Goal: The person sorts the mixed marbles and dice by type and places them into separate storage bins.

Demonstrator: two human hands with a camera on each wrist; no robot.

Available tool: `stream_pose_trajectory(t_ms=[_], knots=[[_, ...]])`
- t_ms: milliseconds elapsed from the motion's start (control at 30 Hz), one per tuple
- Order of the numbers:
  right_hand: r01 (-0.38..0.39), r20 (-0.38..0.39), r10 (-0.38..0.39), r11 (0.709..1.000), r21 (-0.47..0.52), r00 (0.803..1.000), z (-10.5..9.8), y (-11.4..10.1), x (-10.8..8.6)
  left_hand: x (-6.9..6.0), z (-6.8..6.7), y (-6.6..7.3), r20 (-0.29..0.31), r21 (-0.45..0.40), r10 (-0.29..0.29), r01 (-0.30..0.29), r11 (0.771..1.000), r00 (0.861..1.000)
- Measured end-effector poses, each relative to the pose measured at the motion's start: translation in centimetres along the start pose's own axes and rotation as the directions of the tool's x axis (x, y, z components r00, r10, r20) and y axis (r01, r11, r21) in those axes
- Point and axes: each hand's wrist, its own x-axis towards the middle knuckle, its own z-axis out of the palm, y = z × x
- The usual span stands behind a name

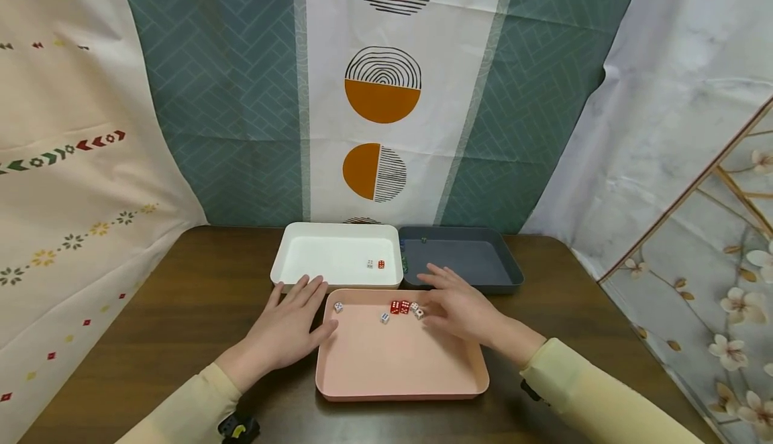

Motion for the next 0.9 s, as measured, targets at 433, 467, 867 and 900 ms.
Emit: stream_pose_trajectory(t_ms=[433, 467, 867, 900], knots=[[0.012, 0.003, -0.012, 1.000, 0.017, 1.000, 0.6, 0.0, 0.3, 0.1, 0.0, 0.0, -0.004, 0.015, 0.007, -0.007, 1.000, 1.000], [0.012, 0.004, -0.012, 1.000, 0.018, 1.000, 0.6, 0.0, 0.3, 0.1, 0.0, 0.0, -0.003, 0.016, 0.008, -0.008, 1.000, 1.000], [0.004, 0.007, -0.004, 1.000, 0.008, 1.000, 1.2, -0.1, 0.8, 0.0, 0.1, -0.1, -0.001, 0.004, 0.000, 0.000, 1.000, 1.000], [0.005, 0.006, -0.005, 1.000, 0.007, 1.000, 1.2, -0.1, 0.8, 0.0, 0.1, -0.1, -0.001, 0.005, 0.000, 0.000, 1.000, 1.000]])
